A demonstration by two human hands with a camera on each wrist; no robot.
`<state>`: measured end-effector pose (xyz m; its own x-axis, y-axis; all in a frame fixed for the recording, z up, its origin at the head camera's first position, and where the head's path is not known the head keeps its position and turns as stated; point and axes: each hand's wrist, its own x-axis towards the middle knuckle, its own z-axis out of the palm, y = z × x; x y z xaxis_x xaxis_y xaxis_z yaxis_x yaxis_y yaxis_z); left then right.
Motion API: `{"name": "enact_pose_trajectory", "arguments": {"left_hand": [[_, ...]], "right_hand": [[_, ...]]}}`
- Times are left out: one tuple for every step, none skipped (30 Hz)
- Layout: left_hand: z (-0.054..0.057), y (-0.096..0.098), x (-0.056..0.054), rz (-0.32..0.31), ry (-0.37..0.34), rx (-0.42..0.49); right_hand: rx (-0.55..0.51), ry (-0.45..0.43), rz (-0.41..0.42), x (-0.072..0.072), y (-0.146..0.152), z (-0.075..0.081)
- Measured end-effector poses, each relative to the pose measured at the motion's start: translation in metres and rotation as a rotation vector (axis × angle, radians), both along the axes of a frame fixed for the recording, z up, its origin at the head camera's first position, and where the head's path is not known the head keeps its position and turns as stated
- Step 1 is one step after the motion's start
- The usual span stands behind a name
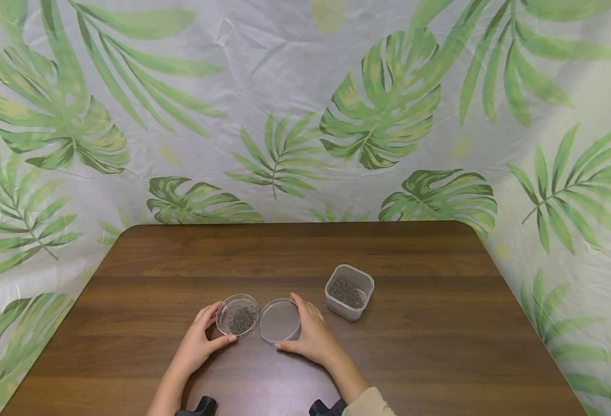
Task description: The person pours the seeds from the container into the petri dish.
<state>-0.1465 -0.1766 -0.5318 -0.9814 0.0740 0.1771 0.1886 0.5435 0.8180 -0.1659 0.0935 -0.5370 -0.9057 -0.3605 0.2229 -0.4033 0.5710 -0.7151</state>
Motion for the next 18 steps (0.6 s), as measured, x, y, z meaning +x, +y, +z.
{"name": "enact_pose_trajectory", "arguments": {"left_hand": [[0.0,0.0,0.0,0.0,0.001,0.0],[0.0,0.0,0.0,-0.001,0.002,-0.001],[0.0,0.0,0.0,-0.002,0.003,-0.001],[0.0,0.0,0.0,-0.004,0.005,-0.001],[0.0,0.0,0.0,-0.005,0.007,-0.001],[0.0,0.0,0.0,-0.006,0.009,-0.001],[0.0,0.0,0.0,-0.006,0.01,0.0],[0.0,-0.001,0.0,-0.007,0.012,0.0],[0.0,-0.001,0.0,-0.008,0.013,0.0],[0.0,-0.001,0.0,-0.008,0.014,0.0],[0.0,0.0,0.0,-0.007,0.013,-0.002],[0.0,0.0,0.0,-0.006,0.012,-0.001],[0.0,0.0,0.0,-0.005,0.011,-0.001],[-0.001,0.0,0.0,-0.005,0.011,-0.001],[-0.001,0.0,0.0,-0.005,0.011,-0.001],[-0.001,0.0,0.0,-0.005,0.01,-0.001],[-0.001,0.0,-0.001,-0.005,0.01,0.0],[-0.001,0.0,-0.001,-0.005,0.011,0.001]], "right_hand": [[-0.01,-0.001,-0.001,0.0,0.0,0.0],[-0.019,-0.002,-0.002,0.0,-0.001,0.001],[-0.028,-0.003,-0.002,0.001,-0.001,0.002],[-0.038,-0.003,-0.002,0.001,-0.002,0.002],[-0.05,-0.004,-0.002,0.001,-0.002,0.003],[-0.062,-0.004,0.0,0.001,-0.003,0.003],[-0.076,-0.005,0.002,0.001,-0.004,0.003],[-0.088,-0.005,0.003,0.001,-0.005,0.004],[-0.102,-0.006,0.006,0.001,-0.005,0.004],[-0.115,-0.008,0.008,0.0,-0.006,0.004],[-0.128,-0.009,0.01,0.0,-0.007,0.004],[-0.138,-0.009,0.01,0.0,-0.008,0.004],[-0.147,-0.011,0.009,0.0,-0.009,0.005],[-0.155,-0.013,0.008,0.0,-0.009,0.005],[-0.168,-0.013,0.009,0.0,-0.01,0.005],[-0.178,-0.013,0.009,-0.001,-0.011,0.005],[-0.189,-0.014,0.009,-0.001,-0.012,0.006],[-0.199,-0.015,0.009,-0.001,-0.013,0.006]]}}
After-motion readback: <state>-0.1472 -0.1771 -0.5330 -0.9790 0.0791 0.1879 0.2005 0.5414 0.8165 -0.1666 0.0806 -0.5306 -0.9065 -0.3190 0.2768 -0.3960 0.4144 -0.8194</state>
